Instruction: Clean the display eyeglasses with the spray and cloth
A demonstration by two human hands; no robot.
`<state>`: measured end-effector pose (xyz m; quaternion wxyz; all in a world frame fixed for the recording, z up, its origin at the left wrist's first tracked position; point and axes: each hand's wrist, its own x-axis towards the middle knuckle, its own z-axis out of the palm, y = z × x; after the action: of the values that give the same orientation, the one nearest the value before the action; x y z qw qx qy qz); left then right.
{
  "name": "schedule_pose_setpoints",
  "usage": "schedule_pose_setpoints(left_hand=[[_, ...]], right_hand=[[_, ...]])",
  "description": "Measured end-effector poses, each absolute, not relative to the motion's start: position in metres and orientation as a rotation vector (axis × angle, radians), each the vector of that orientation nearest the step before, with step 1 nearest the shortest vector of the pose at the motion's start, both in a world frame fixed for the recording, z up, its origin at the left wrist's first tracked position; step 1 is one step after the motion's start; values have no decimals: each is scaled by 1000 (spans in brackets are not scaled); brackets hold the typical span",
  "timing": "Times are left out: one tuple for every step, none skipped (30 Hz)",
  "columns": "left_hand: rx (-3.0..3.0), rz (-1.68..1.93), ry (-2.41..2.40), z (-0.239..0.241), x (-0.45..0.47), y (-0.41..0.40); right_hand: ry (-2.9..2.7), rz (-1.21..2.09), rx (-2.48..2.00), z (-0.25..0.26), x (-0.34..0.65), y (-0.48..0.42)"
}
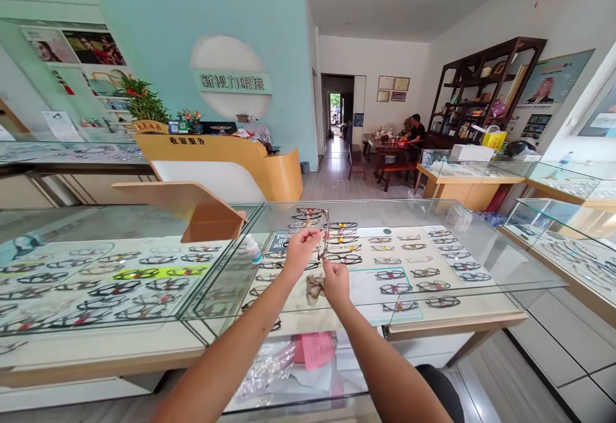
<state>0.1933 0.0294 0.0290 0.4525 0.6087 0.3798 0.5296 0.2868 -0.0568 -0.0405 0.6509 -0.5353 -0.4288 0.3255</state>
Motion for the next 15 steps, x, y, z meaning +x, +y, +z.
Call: schedule_pose_setpoints(left_hand=[[1454, 1331, 940, 25, 186, 21], [1417, 1348, 936, 23, 181, 13], [1390, 1362, 926, 23, 176, 7], [1373, 1369, 914, 24, 172, 1], [1363, 1374, 898, 26, 169, -4], [1354, 1383, 889, 28, 167, -9], [1358, 1390, 879, 30, 164, -13], [1367, 1382, 873, 31, 162, -17], [1380, 1367, 866, 31, 160, -21], [1390, 1351, 861, 29, 157, -25], [1395, 1336, 860, 25, 154, -28], [1390, 1324, 863, 21, 152, -31], [1373, 1317, 872, 16, 150, -33], [1346, 1314, 883, 11, 148, -35], [1315, 1313, 893, 6, 147, -35]], right_hand=[[-969, 764, -1206, -41, 289, -59], [-955, 780, -1198, -40, 291, -62], [-945, 775, -1188, -39, 293, -65], [-932, 767, -1184, -37, 296, -67], [-922, 766, -1188, -35, 300, -70], [-917, 769, -1188, -32, 303, -72], [-902, 765, -1175, -29, 306, -75], [-896, 764, -1157, -26, 308, -76], [-899, 769, -1140, -23, 310, -78], [-902, 777, -1128, -20, 311, -79], [-910, 790, -1123, -18, 311, -80], [-924, 801, -1111, -15, 311, -81], [-942, 811, -1093, -13, 310, -82], [-959, 818, -1076, -12, 308, -83], [-976, 822, -1061, -10, 306, -84]])
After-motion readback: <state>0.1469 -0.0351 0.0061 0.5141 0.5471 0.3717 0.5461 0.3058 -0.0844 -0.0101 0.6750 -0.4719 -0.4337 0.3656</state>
